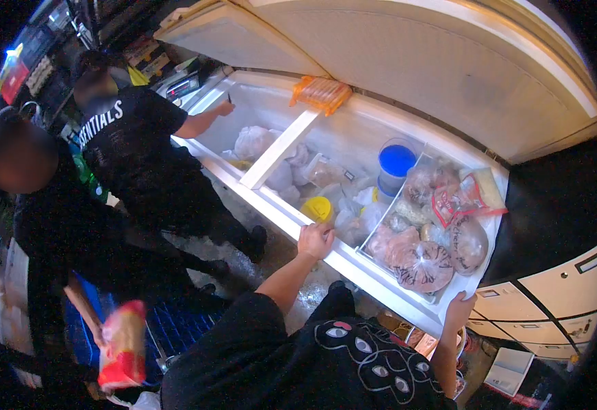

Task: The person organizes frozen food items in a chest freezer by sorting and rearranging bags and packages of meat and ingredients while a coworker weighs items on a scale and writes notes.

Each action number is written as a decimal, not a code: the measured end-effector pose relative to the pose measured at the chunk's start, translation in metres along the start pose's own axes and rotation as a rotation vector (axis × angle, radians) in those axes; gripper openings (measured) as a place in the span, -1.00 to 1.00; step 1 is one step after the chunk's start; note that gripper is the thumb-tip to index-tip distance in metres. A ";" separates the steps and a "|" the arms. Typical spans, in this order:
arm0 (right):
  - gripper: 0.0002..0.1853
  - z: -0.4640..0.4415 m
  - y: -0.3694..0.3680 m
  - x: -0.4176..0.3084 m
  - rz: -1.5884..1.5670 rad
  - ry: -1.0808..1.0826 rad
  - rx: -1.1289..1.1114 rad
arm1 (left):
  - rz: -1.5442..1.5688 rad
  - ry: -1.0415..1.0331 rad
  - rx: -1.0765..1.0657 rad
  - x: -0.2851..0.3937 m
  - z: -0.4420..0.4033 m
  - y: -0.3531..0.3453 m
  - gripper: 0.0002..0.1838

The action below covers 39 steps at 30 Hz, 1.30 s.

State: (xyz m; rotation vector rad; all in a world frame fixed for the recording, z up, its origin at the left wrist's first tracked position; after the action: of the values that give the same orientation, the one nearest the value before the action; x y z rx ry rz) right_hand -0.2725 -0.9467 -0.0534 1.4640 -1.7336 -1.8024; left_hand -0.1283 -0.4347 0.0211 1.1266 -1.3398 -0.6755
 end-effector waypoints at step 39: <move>-0.32 0.006 0.035 -0.048 0.103 -0.146 -0.213 | 0.073 -0.024 0.007 -0.002 -0.001 -0.005 -0.81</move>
State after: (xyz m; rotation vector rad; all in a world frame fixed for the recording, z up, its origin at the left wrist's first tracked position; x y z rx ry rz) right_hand -0.2697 -0.9164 -0.0017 1.1651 -1.5902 -2.0105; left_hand -0.1265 -0.4344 0.0164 1.0731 -1.3985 -0.6330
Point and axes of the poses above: each hand's wrist, its own z-axis away from the middle knuckle, its own y-axis out of the back of the hand, x = y × z, the point moved 9 cm from there along -z, towards the middle knuckle, and after that the axes turned 12 degrees about y, right-handed, at the moved point
